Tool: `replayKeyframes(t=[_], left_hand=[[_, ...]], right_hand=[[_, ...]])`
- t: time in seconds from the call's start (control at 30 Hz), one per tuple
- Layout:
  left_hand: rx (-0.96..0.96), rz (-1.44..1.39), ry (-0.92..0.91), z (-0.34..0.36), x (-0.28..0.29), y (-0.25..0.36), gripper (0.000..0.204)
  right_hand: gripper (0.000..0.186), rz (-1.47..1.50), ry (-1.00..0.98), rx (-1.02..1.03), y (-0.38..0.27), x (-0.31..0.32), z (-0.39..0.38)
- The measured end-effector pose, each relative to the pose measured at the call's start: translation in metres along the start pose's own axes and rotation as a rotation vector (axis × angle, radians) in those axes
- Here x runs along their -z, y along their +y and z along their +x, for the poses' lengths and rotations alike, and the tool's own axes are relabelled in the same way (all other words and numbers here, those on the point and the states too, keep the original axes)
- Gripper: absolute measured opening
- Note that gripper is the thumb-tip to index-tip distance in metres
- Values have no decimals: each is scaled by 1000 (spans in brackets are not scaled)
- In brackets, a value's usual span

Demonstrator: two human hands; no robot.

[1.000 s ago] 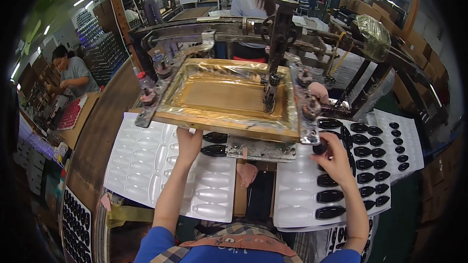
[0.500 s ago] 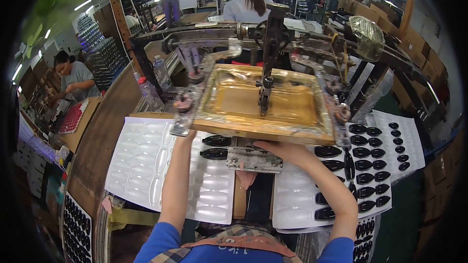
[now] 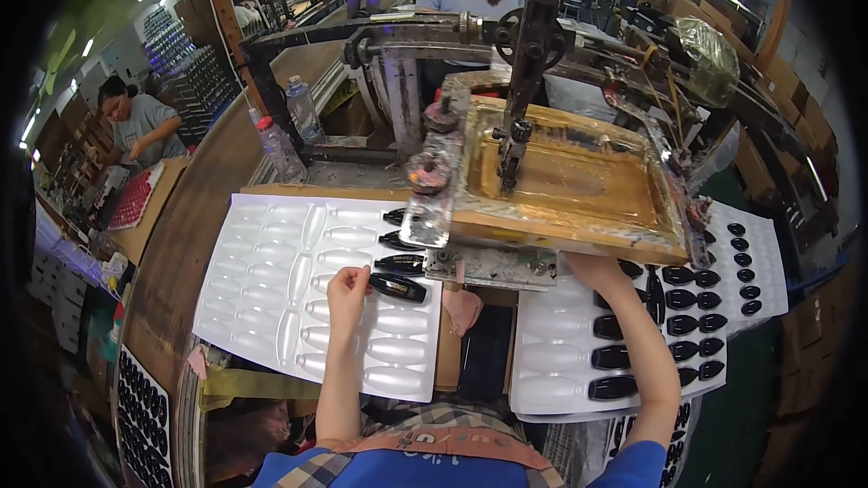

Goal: Printing designs or labels onto small black plastic parts using a manual screen printing press.

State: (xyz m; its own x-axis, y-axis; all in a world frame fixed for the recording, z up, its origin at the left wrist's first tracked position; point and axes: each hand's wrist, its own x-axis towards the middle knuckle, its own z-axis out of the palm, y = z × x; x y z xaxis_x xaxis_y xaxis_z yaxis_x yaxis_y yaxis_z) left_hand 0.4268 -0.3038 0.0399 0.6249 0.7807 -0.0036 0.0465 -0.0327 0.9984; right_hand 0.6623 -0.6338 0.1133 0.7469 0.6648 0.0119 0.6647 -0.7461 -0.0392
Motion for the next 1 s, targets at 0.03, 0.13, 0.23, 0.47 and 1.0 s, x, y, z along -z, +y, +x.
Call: replayKeyframes(t=[0.03,0.13,0.23,0.47,1.0], left_hand=[[45,67,23,-2,0,-3,22],[-38,395,64,-9,-1,1,24],[-146,657,49,-13,-5,8,19],[-612,239,11,13,-33,87,29],[-495,-196,-289,82,-58,109,16]], right_hand=[[32,2,-2,9,-15,9,2],[35,-152,-190,-114,-36,20,5],[38,-324,132,136,-13,4,-1],[52,582,304,-67,-25,54,-34],[58,614,61,67,-117,75,-2]])
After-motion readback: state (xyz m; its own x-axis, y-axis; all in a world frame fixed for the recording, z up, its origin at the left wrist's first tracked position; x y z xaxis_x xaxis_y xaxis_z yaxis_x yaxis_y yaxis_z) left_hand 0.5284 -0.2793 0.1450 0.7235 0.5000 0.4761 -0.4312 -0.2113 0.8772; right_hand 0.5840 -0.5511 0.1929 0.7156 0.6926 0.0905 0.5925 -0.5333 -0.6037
